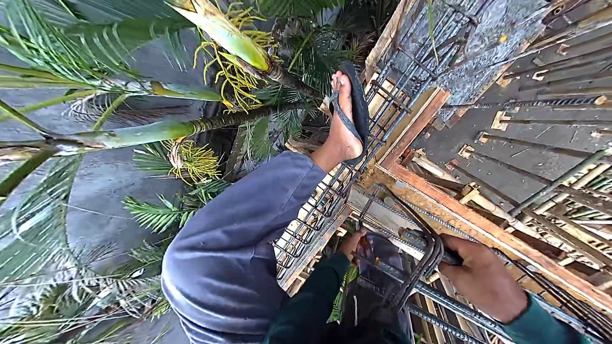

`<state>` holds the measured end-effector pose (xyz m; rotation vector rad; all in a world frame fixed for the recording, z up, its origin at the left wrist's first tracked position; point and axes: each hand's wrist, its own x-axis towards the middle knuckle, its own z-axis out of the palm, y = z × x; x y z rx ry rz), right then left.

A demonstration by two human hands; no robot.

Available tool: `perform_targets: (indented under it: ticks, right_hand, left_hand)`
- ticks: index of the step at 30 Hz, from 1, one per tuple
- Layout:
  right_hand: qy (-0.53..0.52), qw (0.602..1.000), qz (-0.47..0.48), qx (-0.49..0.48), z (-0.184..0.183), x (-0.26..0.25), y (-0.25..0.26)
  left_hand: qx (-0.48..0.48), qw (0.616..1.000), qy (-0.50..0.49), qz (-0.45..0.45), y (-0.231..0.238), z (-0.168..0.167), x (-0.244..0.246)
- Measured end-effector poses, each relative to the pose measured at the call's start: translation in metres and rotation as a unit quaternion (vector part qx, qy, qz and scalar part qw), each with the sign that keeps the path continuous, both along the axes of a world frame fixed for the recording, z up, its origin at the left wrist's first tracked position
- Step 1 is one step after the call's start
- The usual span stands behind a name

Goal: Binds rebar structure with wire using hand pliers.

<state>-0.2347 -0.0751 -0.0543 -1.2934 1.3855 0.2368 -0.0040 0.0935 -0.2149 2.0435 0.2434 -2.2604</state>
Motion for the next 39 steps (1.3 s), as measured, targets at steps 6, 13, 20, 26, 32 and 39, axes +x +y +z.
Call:
perform_targets:
  ticks: [6,13,20,26,32,39]
  right_hand:
    - [0.026,0.999,0.022,0.031,-0.031,0.005,-0.021]
    - [0.036,0.992,0.048,0.111,-0.045,0.028,-0.004]
    - [0.055,0.986,0.063,0.143,-0.092,0.041,-0.007]
    - [0.058,0.984,0.064,0.156,-0.135,0.049,-0.001]
    - [0.058,0.980,0.071,0.175,-0.177,0.057,0.006]
    - [0.071,0.979,0.079,0.175,-0.236,0.066,0.011]
  left_hand:
    - [0.005,0.979,-0.202,0.006,-0.031,0.030,0.034]
    - [-0.303,0.917,-0.150,-0.211,-0.107,0.133,0.029]
    - [-0.190,0.866,-0.230,-0.402,-0.109,0.121,-0.045]
    - [-0.191,0.798,-0.327,-0.469,-0.086,0.085,-0.068]
    - [-0.176,0.814,-0.305,-0.462,-0.083,0.042,-0.076]
    - [-0.103,0.750,-0.263,-0.598,-0.099,-0.007,-0.066]
